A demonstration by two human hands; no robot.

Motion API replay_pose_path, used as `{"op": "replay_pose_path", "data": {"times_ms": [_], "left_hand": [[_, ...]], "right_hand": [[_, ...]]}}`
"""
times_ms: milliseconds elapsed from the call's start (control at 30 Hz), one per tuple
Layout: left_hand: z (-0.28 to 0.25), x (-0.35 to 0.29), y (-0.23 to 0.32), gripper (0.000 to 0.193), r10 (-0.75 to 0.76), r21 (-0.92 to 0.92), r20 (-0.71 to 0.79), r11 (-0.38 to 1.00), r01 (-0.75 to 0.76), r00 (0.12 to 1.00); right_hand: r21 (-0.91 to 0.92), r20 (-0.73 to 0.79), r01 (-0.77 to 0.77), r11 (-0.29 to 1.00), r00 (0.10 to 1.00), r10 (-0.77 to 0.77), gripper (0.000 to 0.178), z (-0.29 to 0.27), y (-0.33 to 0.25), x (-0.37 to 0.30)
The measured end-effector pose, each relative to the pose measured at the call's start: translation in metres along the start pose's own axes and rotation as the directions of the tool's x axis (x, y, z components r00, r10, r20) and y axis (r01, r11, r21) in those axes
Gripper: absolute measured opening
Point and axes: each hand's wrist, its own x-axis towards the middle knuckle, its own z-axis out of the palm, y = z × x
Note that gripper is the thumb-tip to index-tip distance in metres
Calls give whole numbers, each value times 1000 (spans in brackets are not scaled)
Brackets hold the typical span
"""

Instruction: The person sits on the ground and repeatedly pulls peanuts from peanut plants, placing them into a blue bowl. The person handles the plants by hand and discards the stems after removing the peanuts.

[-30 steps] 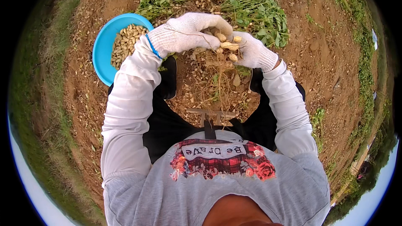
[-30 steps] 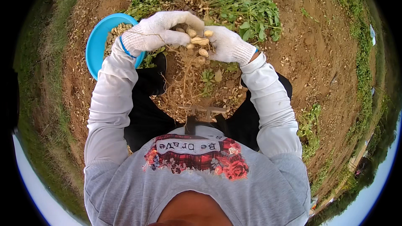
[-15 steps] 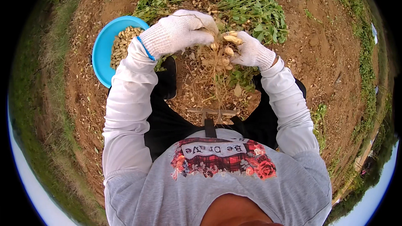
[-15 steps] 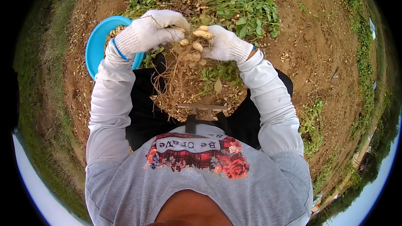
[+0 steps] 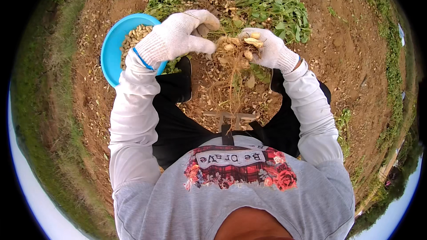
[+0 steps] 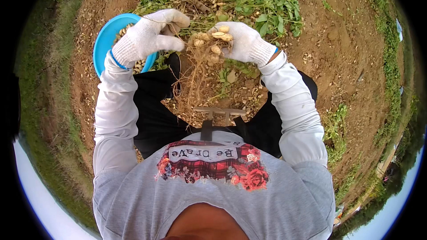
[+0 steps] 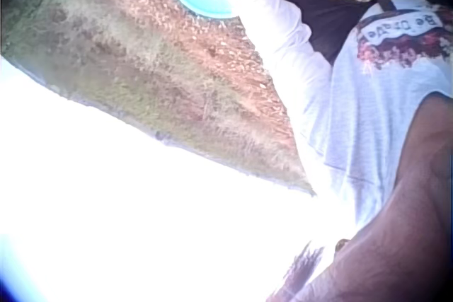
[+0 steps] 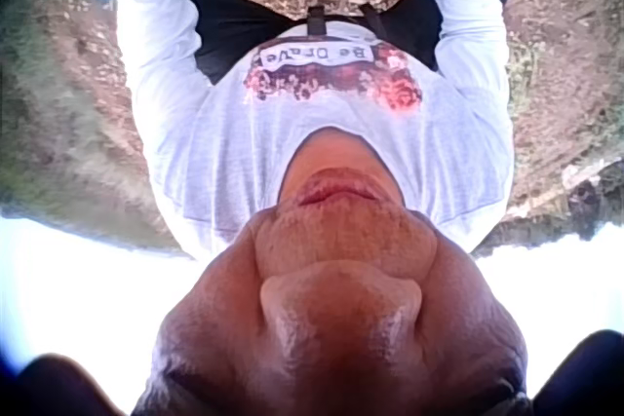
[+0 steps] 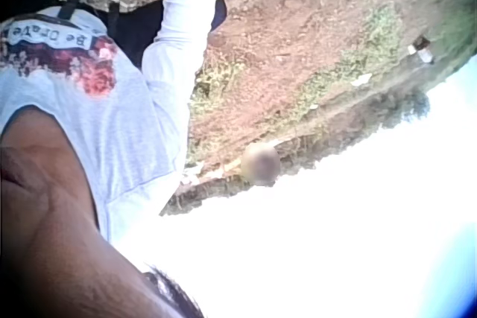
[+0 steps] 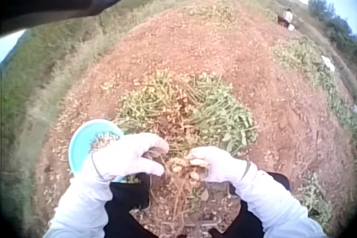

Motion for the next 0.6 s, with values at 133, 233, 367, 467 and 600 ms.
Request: {"op": "replay_pose_path", "data": {"times_ms": [133, 233, 367, 467, 600], "left_hand": [[33, 19, 10, 55, 264, 145, -32, 955, -257, 964], [40, 25, 6, 52, 359, 169, -78, 924, -342, 930], [40, 33, 0, 38, 393, 219, -73, 903, -370, 916], [39, 34, 11, 28, 308, 186, -77, 939, -289, 948], [49, 39, 13, 27, 243, 128, -112, 965, -228, 964]], "right_hand": [[-78, -62, 21, 997, 998, -25, 39, -3, -3, 0], [16, -107, 72, 997, 992, -70, 37, 2, 4, 2], [82, -75, -8, 997, 997, 14, 36, 3, 2, 4], [47, -73, 46, 998, 996, -43, 42, -1, 8, 6], [122, -86, -112, 986, 989, 123, 50, 10, 23, 2]]}}
